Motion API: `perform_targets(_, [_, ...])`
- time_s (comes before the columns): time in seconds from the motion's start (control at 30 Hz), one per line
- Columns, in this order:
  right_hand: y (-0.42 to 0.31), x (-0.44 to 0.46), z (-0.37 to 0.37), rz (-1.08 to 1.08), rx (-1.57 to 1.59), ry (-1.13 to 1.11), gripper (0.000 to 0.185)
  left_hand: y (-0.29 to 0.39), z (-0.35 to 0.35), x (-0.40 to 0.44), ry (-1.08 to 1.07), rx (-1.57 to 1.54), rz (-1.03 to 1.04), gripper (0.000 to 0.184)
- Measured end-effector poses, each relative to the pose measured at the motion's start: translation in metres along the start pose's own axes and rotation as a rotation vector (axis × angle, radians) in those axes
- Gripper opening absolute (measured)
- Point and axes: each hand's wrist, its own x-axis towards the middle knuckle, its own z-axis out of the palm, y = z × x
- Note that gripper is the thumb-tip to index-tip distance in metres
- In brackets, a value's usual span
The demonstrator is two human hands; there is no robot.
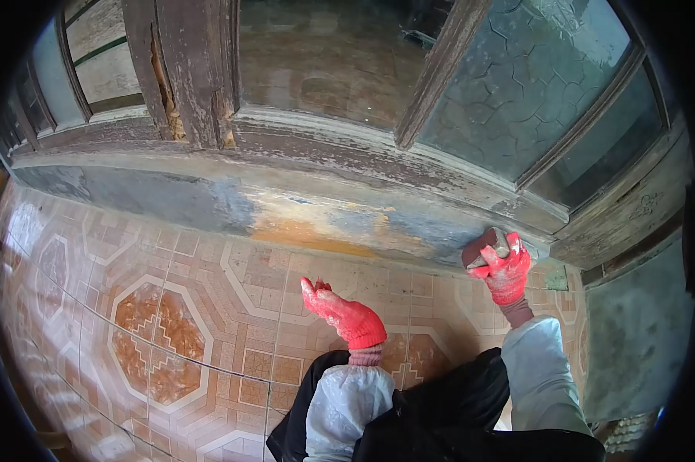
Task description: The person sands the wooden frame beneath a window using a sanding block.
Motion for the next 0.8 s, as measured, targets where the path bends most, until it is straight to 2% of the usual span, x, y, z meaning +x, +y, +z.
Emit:
perform_targets(0.07, [-0.03, 0.026, -0.001, 0.006, -0.01, 0.048, 0.049, -0.002, 0.004, -0.002, -0.001, -0.044, -0.019, 0.057])
perform_targets(0.13, [-0.092, 0.068, 0.015, -0.031, 0.102, 0.052, 0.038, -0.006, 0.007, 0.0, 0.015, -0.034, 0.058, 0.057])
perform_targets(0.17, [-0.134, 0.098, 0.023, -0.228, -0.347, -0.064, 0.038, -0.005, 0.007, 0.003, 0.032, -0.027, 0.079, 0.057])
perform_targets(0.2, [-0.176, 0.127, 0.031, -0.508, -1.006, -0.036, 0.037, -0.001, 0.006, 0.004, 0.06, 0.009, 0.059, 0.06])
perform_targets(0.23, [-0.218, 0.157, 0.039, -0.789, -1.405, 0.086, 0.037, 0.001, 0.004, 0.006, 0.086, 0.045, 0.036, 0.062])
perform_targets(0.3, [-0.307, 0.209, 0.06, -0.492, -0.494, 0.235, 0.055, -0.019, -0.015, 0.019, 0.104, 0.178, 0.058, 0.063])
perform_targets(0.33, [-0.342, 0.24, 0.054, -0.645, -0.132, -0.043, 0.059, -0.025, -0.022, 0.025, 0.106, 0.301, 0.063, 0.063])
perform_targets(0.37, [-0.345, 0.245, 0.053, -0.637, -0.114, -0.034, 0.059, -0.003, -0.018, 0.028, 0.133, 0.399, -0.084, 0.063])
perform_targets(0.4, [-0.345, 0.245, 0.054, -0.646, -0.084, -0.026, 0.054, -0.002, -0.021, 0.03, 0.137, 0.41, -0.074, 0.063])
perform_targets(0.47, [-0.331, 0.237, 0.063, -0.68, -0.054, -0.011, 0.047, -0.005, -0.022, 0.028, 0.184, 0.098, -0.002, 0.06])
perform_targets(0.5, [-0.299, 0.21, 0.07, -0.658, -0.427, 0.145, 0.034, -0.006, -0.021, 0.026, 0.169, 0.146, 0.072, 0.059])
perform_targets(0.53, [-0.268, 0.184, 0.076, -0.609, -0.8, 0.295, 0.023, -0.004, -0.019, 0.022, 0.174, 0.139, 0.063, 0.059])
perform_targets(0.57, [-0.218, 0.161, 0.049, -0.793, -1.193, 0.174, 0.02, 0.001, -0.014, 0.02, 0.155, 0.103, 0.049, 0.058])
perform_targets(0.6, [-0.18, 0.134, 0.038, -0.552, -0.832, 0.049, 0.026, 0.005, -0.01, 0.018, 0.136, 0.066, 0.036, 0.058])
perform_targets(0.63, [-0.143, 0.106, 0.027, -0.308, -0.314, -0.001, 0.033, 0.0, -0.006, 0.019, 0.153, -0.018, 0.027, 0.057])
perform_targets(0.67, [-0.105, 0.078, 0.016, -0.11, 0.083, 0.066, 0.04, 0.001, -0.005, 0.018, 0.16, -0.026, 0.021, 0.057])
perform_targets(0.73, [-0.071, 0.045, 0.017, -0.127, -0.026, 0.157, 0.046, 0.003, -0.003, 0.012, 0.108, 0.041, 0.021, 0.055])
perform_targets(0.8, [-0.078, 0.053, 0.011, -0.121, -0.03, 0.103, 0.047, 0.002, -0.002, 0.009, 0.104, 0.048, 0.015, 0.053])
